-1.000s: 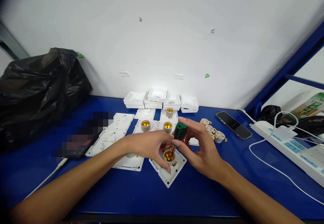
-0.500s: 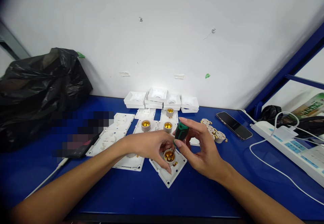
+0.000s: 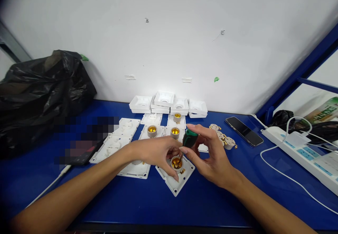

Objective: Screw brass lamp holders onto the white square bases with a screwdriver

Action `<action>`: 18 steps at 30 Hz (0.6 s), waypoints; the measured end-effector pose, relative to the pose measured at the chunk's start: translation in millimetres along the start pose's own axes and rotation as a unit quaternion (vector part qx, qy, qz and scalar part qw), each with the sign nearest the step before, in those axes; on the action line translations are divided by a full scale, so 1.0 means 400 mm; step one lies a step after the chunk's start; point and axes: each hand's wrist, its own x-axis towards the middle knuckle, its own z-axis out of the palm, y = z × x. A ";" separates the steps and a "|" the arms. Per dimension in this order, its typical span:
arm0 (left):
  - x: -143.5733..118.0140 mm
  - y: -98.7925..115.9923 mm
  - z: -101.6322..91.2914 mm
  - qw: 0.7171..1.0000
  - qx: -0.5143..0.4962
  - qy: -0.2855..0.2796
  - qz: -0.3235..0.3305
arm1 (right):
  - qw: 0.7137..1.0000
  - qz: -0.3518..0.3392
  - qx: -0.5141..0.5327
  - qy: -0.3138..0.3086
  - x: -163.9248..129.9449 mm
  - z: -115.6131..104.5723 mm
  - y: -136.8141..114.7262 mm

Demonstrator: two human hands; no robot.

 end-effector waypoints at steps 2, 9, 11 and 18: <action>0.000 0.001 0.001 1.000 -0.001 0.002 -0.002 | 1.000 0.006 0.000 -0.003 -0.003 -0.001 0.002; 0.001 -0.005 0.001 1.000 -0.016 -0.006 -0.002 | 1.000 0.022 0.007 -0.018 -0.005 0.001 0.004; 0.001 -0.006 0.001 1.000 -0.016 -0.005 -0.002 | 1.000 0.019 0.006 -0.008 -0.003 0.001 0.005; 0.001 -0.004 0.000 1.000 -0.020 -0.006 0.007 | 1.000 0.017 -0.008 0.002 -0.002 0.001 0.004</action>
